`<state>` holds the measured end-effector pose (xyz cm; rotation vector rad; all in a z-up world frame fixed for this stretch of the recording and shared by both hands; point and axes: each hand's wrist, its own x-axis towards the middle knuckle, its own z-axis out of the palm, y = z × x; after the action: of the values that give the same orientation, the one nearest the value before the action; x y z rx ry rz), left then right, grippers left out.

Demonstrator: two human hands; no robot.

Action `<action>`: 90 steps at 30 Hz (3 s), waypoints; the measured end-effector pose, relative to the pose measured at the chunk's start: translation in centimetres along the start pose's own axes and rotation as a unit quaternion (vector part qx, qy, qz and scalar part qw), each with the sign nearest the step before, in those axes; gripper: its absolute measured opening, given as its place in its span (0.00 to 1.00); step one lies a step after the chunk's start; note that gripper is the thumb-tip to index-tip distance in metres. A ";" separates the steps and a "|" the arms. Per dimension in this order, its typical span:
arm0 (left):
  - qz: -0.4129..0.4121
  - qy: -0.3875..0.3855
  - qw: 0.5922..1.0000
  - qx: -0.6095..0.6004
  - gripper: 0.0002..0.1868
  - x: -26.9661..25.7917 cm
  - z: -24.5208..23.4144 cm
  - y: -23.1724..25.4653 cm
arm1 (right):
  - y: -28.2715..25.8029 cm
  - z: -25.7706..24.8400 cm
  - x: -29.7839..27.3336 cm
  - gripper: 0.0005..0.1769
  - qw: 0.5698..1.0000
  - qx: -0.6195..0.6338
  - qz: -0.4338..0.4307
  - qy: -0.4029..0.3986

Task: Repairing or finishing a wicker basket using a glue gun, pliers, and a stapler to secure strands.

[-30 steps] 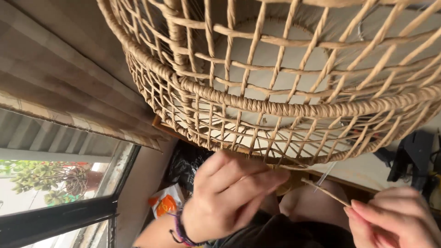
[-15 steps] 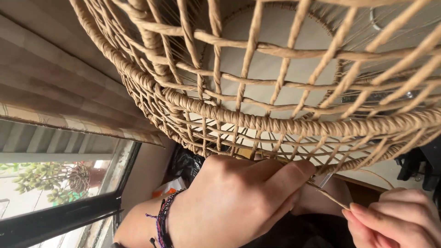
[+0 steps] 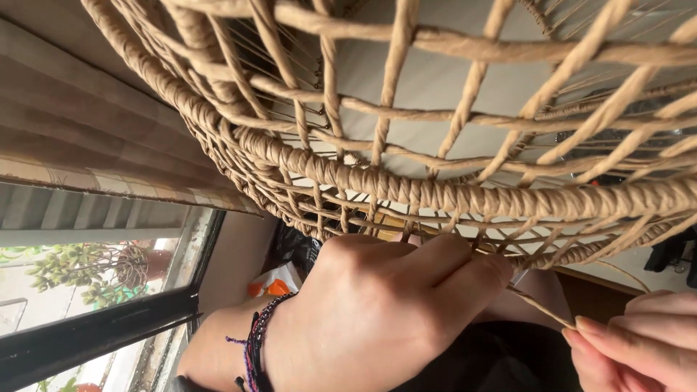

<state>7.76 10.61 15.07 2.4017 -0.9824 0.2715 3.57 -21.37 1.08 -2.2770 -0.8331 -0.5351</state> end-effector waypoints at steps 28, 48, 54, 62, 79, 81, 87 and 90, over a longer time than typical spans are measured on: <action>0.031 0.046 0.998 -0.024 0.08 -1.1 1.5 -0.7 | -0.2 1.3 -3.4 0.08 0.996 -0.003 0.075 0.054; 0.014 0.069 0.998 -0.004 0.05 -1.2 2.0 -0.2 | -7.8 0.3 9.8 0.08 0.997 -0.058 0.047 -0.020; 0.018 0.083 0.996 0.021 0.07 -1.3 2.2 -0.2 | -7.5 -0.1 10.6 0.06 0.997 -0.047 0.021 -0.052; -0.012 0.054 0.998 -0.040 0.15 -3.1 1.1 -0.5 | -7.4 0.3 10.3 0.05 0.998 -0.023 0.033 -0.040; -0.172 0.109 0.846 -0.492 0.18 -7.1 8.9 2.1 | -8.0 -0.2 11.1 0.05 0.995 -0.001 0.060 -0.074; -0.214 0.110 0.785 -0.571 0.17 -7.0 9.8 2.7 | -8.5 -0.1 11.1 0.05 0.994 0.008 0.074 -0.078; -0.275 0.176 0.579 -0.747 0.23 -5.4 11.7 4.0 | -9.7 0.2 11.2 0.04 0.991 0.037 0.109 -0.066; -0.324 0.206 0.477 -0.790 0.21 -4.1 11.9 4.5 | -10.3 0.5 11.3 0.03 0.988 0.040 0.134 -0.063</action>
<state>1.52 3.94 5.28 0.6397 0.1830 -0.2890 4.69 -10.28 11.51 -2.3182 -0.5825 -0.2338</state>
